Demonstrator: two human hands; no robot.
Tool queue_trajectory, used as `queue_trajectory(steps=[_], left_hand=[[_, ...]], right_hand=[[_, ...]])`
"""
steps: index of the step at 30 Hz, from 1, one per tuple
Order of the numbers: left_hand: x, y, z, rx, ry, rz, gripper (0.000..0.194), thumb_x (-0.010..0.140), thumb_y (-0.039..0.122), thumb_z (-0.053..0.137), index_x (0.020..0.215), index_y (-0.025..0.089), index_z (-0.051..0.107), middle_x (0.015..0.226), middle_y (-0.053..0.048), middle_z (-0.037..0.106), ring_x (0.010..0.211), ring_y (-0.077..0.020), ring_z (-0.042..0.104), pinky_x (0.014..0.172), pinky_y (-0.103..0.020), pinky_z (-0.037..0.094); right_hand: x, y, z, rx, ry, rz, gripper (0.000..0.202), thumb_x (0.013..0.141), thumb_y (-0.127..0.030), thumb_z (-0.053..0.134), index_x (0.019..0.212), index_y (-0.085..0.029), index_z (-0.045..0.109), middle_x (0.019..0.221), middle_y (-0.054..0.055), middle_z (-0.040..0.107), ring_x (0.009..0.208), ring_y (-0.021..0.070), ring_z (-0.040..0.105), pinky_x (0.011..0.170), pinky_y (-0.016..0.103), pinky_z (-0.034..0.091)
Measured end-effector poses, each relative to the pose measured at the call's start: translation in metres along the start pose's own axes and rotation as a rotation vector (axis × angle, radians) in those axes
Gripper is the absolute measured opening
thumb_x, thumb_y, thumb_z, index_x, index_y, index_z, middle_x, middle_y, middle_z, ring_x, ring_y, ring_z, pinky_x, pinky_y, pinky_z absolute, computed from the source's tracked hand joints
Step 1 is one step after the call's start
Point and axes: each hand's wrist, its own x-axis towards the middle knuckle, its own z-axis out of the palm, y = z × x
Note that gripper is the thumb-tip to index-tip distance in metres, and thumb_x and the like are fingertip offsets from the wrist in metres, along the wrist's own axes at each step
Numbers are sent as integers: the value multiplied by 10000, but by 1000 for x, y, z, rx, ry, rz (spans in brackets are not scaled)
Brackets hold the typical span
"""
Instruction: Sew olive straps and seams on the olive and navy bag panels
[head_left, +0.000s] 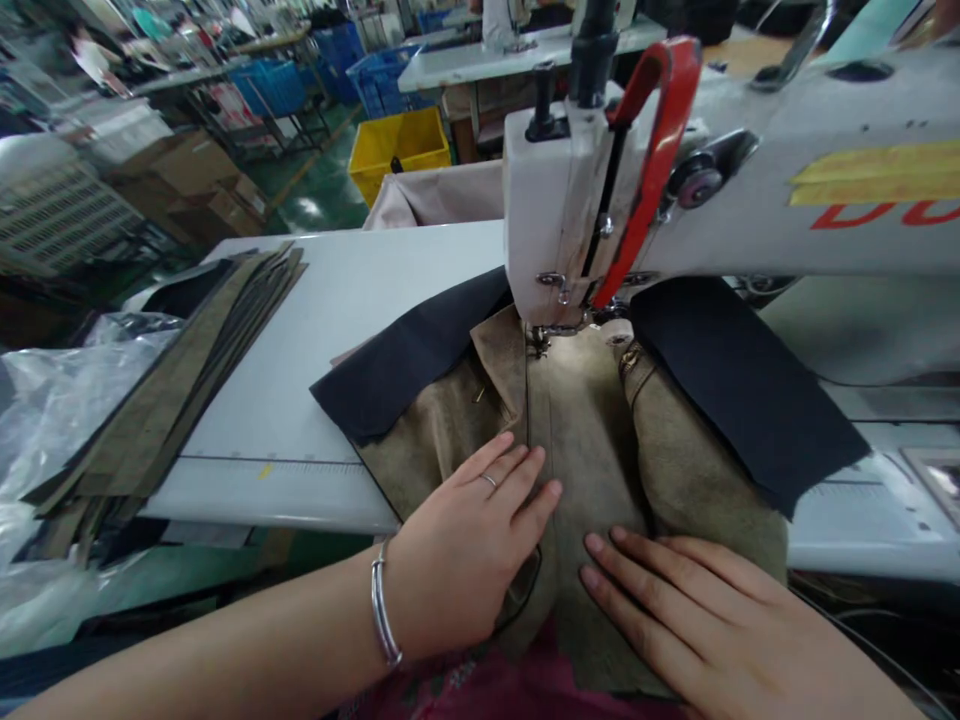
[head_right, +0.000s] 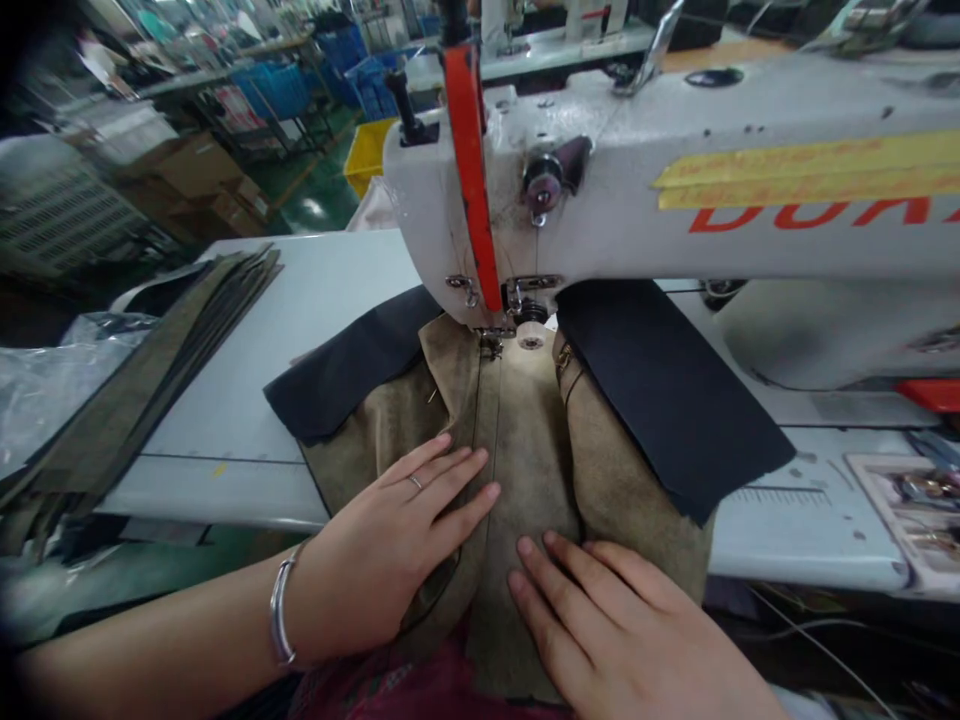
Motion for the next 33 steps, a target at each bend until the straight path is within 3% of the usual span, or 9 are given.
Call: queue_trajectory(steps=[11,17,33], left_hand=[[8,-10,-4,-61,-15,-9,698,829,364,521,1448,78,372,1532,-221,310,1428,-310,303,1222,-475,108],[18,-19,-5,-43,-4,-16,714,809,361,537,1446,81,379,1523,-220,330,1421,-306,321,1219,-474,112],[38,-42,-7,15,86,-43,677,779,308,573,1403,75,449,1480,-220,402,1375,-299,392,1207,-476,171]], right_hand=[[7,14,4,-12,17,-43,450,1001,-211,256,1127,-300,678,1224,-64,663,1082,121,586,885,338,414],[13,22,0,-19,-47,-3,455,1031,-407,237,1211,-308,642,1307,-54,614,1154,133,553,940,352,405],[26,47,2,59,-149,-1,394,982,-302,391,1324,-231,572,1394,31,545,1216,215,524,957,420,425]])
